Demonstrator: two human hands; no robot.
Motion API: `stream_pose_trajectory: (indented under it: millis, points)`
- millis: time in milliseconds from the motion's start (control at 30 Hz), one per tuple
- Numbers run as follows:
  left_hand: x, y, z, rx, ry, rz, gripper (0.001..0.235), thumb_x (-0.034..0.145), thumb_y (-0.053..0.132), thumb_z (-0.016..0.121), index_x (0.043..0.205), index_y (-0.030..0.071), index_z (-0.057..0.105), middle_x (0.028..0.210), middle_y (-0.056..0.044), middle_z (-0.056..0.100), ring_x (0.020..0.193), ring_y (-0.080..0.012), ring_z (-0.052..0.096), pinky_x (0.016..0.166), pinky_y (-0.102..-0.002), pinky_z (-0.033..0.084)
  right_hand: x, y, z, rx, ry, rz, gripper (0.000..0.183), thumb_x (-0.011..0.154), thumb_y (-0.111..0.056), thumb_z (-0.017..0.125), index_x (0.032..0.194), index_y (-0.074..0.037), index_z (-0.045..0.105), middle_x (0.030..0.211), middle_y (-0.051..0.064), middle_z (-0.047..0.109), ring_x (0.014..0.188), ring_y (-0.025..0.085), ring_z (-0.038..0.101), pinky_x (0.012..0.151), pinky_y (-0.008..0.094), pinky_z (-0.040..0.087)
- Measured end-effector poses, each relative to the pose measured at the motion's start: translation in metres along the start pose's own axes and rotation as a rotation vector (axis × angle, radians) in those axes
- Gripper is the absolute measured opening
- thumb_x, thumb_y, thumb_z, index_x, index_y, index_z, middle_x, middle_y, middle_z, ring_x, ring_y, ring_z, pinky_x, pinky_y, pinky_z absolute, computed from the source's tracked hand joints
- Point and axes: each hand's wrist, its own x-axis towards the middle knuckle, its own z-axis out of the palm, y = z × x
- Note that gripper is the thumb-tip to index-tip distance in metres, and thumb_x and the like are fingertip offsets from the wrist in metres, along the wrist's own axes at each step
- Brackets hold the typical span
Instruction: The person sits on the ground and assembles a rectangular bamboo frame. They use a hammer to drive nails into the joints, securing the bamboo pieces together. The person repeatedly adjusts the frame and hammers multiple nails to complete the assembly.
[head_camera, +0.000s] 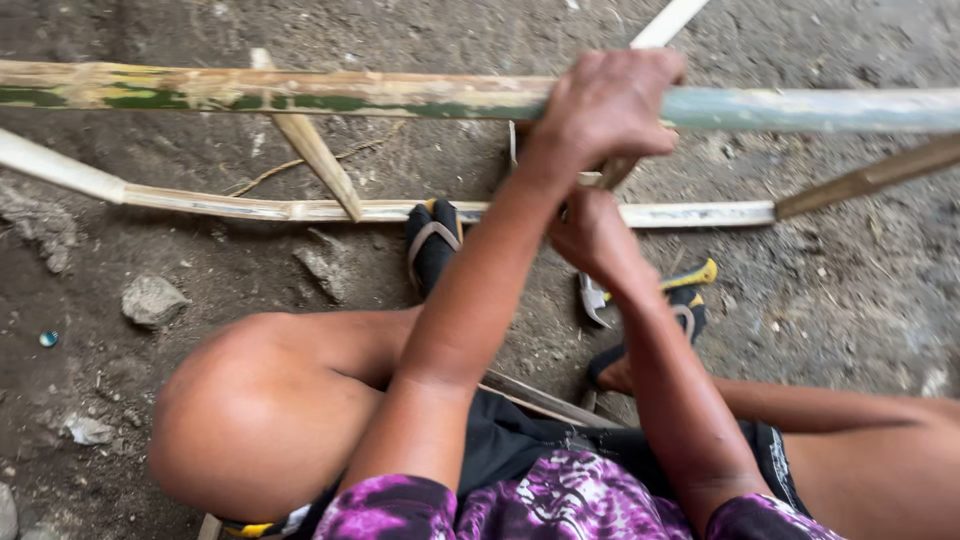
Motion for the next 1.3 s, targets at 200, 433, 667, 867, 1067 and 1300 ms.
stream_pose_trajectory:
  millis: [200,433,667,867,1067,1300]
  points:
    - [-0.008,-0.005,-0.011,-0.127,0.072,-0.034,0.039,0.087,0.036,0.063,0.124,0.023,0.068,0.105,-0.001,0.073,0.088,-0.0159,0.068,0.067,-0.037,0.055,-0.02,-0.035,-0.119,0.296,0.236,0.105,0.009,0.104,0.004,0.065,0.109,0.002,0.073,0.095,0.013,0.076,0.073,0.016,0.072,0.063,0.029,0.061]
    - [-0.03,-0.006,-0.001,-0.271,0.302,0.141,0.038,0.079,0.029,0.078,0.117,0.027,0.076,0.12,0.002,0.074,0.104,-0.0181,0.072,0.09,-0.041,0.055,0.007,0.014,-0.117,0.243,0.356,0.076,0.013,0.103,0.007,0.064,0.115,0.006,0.067,0.095,0.017,0.077,0.076,0.016,0.078,0.062,0.026,0.061]
    - [-0.033,-0.002,0.015,-0.21,0.539,0.175,0.016,0.085,0.022,0.078,0.101,0.023,0.081,0.103,0.002,0.078,0.097,-0.0168,0.075,0.084,-0.034,0.06,0.016,-0.018,-0.114,0.097,0.451,-0.145,0.011,0.101,0.013,0.069,0.108,0.009,0.062,0.099,0.019,0.076,0.085,0.02,0.079,0.064,0.028,0.063]
    - [-0.006,-0.015,0.035,-0.275,1.041,0.423,0.016,0.092,0.04,0.07,0.096,0.026,0.076,0.09,0.005,0.077,0.079,-0.0116,0.073,0.075,-0.03,0.06,-0.025,-0.004,-0.114,0.375,-0.127,0.211,0.018,0.104,-0.015,0.071,0.105,0.003,0.072,0.085,0.012,0.073,0.069,0.016,0.069,0.06,0.029,0.056]
    - [0.008,-0.022,0.049,-0.506,0.873,0.22,0.021,0.089,0.043,0.069,0.091,0.028,0.083,0.069,0.012,0.081,0.048,-0.0031,0.067,0.049,-0.022,0.055,-0.065,0.126,0.005,-0.468,-0.731,0.375,0.037,0.079,-0.022,0.084,0.114,-0.013,0.077,0.114,0.013,0.076,0.101,0.031,0.074,0.091,0.043,0.058]
    - [0.013,-0.034,0.056,-0.47,0.792,0.031,0.02,0.096,0.034,0.073,0.095,0.015,0.079,0.07,0.0,0.079,0.054,-0.0084,0.071,0.054,-0.03,0.053,-0.171,0.264,0.082,-0.609,-0.466,0.579,0.029,0.087,-0.013,0.065,0.116,-0.011,0.068,0.127,0.016,0.066,0.122,0.037,0.061,0.096,0.057,0.05]
